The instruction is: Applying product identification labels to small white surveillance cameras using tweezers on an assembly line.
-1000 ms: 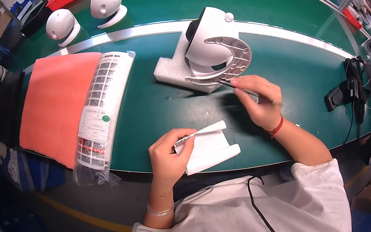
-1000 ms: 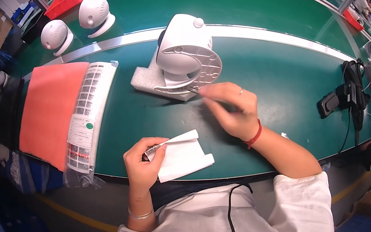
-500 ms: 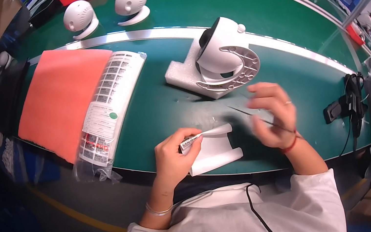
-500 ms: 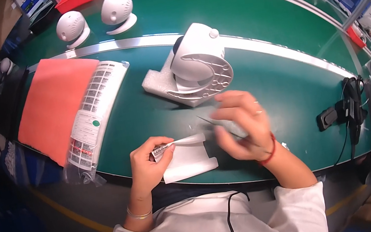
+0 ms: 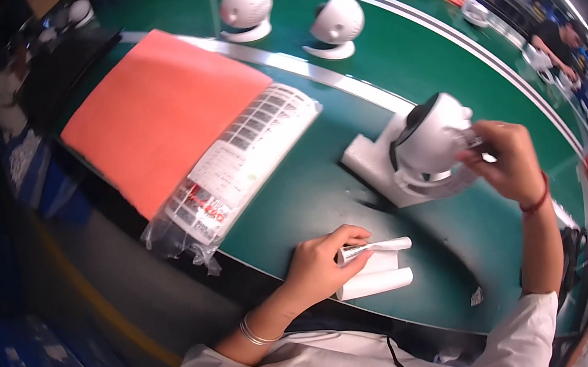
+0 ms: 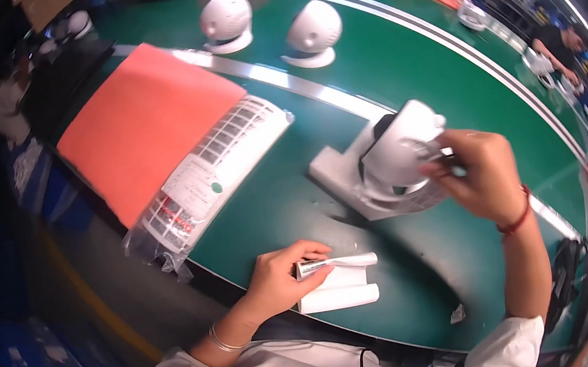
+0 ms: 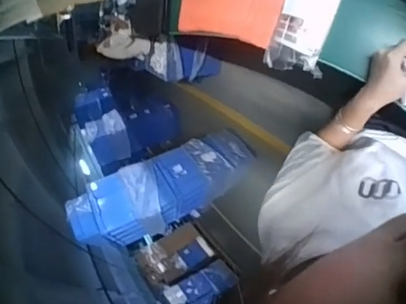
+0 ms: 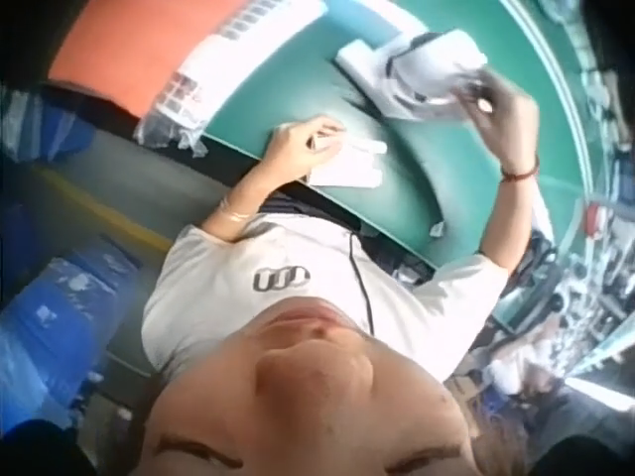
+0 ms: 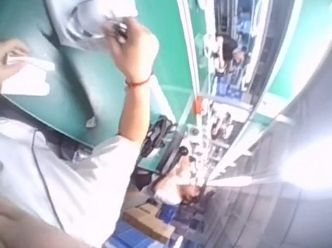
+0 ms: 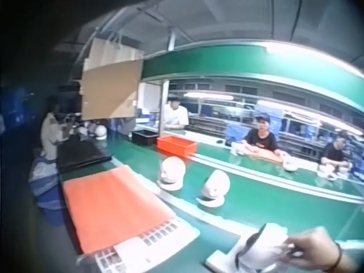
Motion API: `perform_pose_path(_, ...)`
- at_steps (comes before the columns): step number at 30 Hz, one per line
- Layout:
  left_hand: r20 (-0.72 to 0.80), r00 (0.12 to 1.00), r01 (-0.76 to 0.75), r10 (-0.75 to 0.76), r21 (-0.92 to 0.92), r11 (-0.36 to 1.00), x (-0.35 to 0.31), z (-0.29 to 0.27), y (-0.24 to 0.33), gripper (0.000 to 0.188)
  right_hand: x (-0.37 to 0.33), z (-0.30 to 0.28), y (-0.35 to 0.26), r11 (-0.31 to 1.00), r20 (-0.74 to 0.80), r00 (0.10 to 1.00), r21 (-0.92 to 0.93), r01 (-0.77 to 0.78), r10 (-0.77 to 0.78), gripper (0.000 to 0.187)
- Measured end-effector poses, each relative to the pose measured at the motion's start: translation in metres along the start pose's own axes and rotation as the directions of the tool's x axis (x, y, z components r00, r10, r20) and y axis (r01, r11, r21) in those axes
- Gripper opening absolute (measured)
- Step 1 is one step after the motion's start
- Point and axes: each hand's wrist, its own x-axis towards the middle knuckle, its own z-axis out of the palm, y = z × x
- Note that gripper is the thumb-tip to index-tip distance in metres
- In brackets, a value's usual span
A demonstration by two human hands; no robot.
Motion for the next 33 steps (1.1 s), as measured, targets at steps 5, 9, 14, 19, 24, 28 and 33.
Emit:
perform_pose_path(5,-0.029,0.997,0.066,-0.067,-0.054,0.996,0.004,-0.005,0.009,0.023,0.014,-0.018,0.062,0.993,-0.279,0.953,0.048,-0.106,0.115,0.027)
perform_pose_path(9,-0.039,0.996,0.075,-0.077,-0.058,0.996,-0.001,-0.004,0.005,0.023,0.041,0.019,0.129,0.736,-0.258,0.962,-0.668,-0.109,-0.091,0.022)
perform_pose_path(14,-0.077,0.997,0.024,-0.031,-0.084,0.996,0.000,0.003,0.004,0.023,0.038,0.061,0.240,0.459,-0.209,0.978,-0.867,-0.192,0.015,0.014)
perform_pose_path(19,-0.051,0.997,0.052,-0.056,-0.062,0.997,0.003,-0.007,0.008,0.022,0.054,0.090,0.265,0.556,-0.127,0.992,-0.826,-0.090,-0.028,0.017)
perform_pose_path(24,-0.026,0.994,0.106,-0.109,-0.097,0.990,0.009,-0.007,0.011,0.020,0.083,0.116,0.239,0.711,-0.136,0.974,-0.667,-0.223,0.179,0.016)
perform_pose_path(28,-0.089,0.981,0.156,-0.174,-0.176,0.972,-0.004,-0.001,-0.009,0.018,0.127,0.152,0.179,0.874,0.007,0.999,-0.483,0.048,-0.051,0.039)
perform_pose_path(33,-0.038,0.988,0.140,-0.148,-0.169,0.976,-0.007,0.001,-0.008,0.021,0.179,0.171,0.162,0.884,0.134,0.986,-0.467,-0.024,0.097,0.036)
